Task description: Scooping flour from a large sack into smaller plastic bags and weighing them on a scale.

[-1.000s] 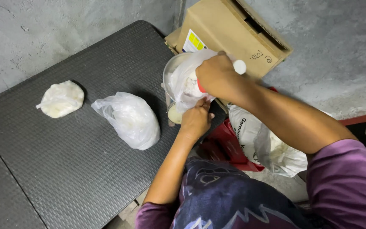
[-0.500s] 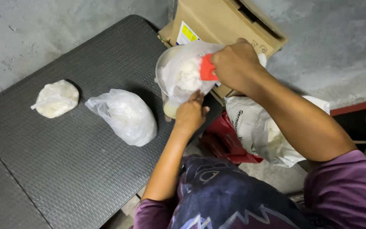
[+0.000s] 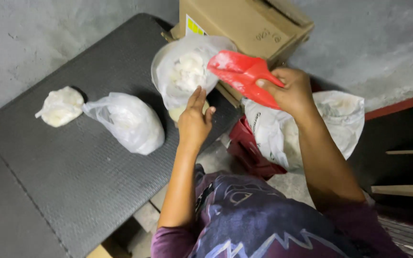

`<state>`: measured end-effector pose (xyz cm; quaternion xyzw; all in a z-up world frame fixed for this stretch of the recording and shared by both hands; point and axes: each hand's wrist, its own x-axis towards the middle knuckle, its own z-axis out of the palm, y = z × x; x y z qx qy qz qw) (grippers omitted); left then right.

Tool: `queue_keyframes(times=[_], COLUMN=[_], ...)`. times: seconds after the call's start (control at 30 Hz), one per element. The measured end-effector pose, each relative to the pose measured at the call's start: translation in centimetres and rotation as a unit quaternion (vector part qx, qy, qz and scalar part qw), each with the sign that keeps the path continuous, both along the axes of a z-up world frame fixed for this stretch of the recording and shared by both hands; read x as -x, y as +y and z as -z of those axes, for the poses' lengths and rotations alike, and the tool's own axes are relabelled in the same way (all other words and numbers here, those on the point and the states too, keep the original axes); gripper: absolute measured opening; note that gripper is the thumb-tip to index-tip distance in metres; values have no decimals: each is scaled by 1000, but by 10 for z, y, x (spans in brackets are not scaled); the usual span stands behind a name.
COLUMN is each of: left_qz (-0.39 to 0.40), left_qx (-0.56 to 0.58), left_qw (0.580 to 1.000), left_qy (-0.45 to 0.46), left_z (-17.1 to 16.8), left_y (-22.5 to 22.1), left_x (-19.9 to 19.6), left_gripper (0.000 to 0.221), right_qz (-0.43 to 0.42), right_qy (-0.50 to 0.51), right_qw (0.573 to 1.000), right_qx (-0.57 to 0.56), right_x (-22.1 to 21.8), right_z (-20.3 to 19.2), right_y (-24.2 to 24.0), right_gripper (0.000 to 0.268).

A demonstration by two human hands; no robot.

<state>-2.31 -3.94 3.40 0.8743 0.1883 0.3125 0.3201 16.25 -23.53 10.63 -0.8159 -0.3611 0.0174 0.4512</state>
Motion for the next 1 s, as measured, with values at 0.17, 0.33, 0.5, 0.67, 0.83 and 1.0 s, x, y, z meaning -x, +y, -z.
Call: queue_keyframes(times=[0.17,0.33,0.5,0.67,0.83,1.0], left_qz=[18,68,98,110,120,120], left_qx=[-25,-10,-13,-14,-101,-43], left_qw=[999,998,994,992,987,989], left_qy=[-11,10,40,56,19,73], left_z=[-5,-3,7,13,29,47], left_y=[-60,-119,-160,-193,-216,-231], left_x=[-7,-22,-34,-38,-45,-46], left_gripper=[55,56,53,54,60,66], right_qz=[2,16,61,83,128,136], right_qy=[109,158,172,159,101,-104], right_qw=[989,979,976,975,986,950], right_qx=[-97,-127,-117,-128,-38,261], right_x=[3,5,11,12,6,-7], right_z=[32,49,51,54,61,68], right_y=[-52,-109,-161,-219,-273,-281], right_gripper=[13,15,13,14,21,33])
